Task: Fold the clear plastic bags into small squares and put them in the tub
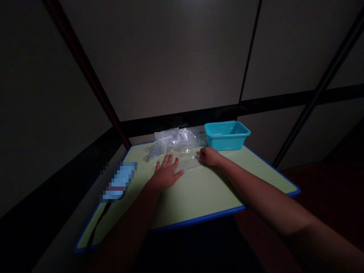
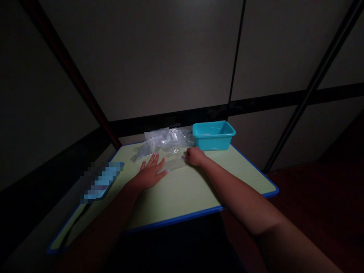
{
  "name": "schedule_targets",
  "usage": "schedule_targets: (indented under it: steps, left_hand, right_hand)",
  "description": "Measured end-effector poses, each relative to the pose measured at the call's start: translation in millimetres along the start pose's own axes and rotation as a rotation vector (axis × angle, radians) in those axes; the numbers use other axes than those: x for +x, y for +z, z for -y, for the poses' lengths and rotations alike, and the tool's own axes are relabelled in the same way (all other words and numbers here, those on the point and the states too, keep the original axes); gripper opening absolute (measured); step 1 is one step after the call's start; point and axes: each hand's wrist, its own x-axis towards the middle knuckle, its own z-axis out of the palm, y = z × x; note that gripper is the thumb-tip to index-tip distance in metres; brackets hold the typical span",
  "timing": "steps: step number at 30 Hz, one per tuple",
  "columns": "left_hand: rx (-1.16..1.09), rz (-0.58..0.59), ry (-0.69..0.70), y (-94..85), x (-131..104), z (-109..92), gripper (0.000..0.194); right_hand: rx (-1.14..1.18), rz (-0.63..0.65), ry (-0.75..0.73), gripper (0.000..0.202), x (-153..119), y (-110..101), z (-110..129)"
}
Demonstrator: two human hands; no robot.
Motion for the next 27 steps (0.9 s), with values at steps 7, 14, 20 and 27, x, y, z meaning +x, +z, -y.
schedule_targets:
  steps: [7, 14, 20, 27]
  left_hand:
    - [-0.047, 0.070, 0.058, -1.1, 0, -2, 0.069]
    - [-0.031, 0.038, 0.062, -3.7, -1, -6, 0.072]
    - [-0.112, 0.057, 0.139, 0.0, -1, -9, 0.073]
    - [-0.067, -0.008, 0.120, 1.3, -2, -15, 0.076]
  right_hand:
    - [0.035, -0.009, 0.026, 0.028, -2, -3, 2]
    - [0.038, 0.016, 0.015, 0.027, -2, -2, 3]
    - [0.070, -0.040, -0.022, 0.024, -2, 2, 3]
    - [0.117, -0.080, 0.040, 0.024, -5, -1, 5]
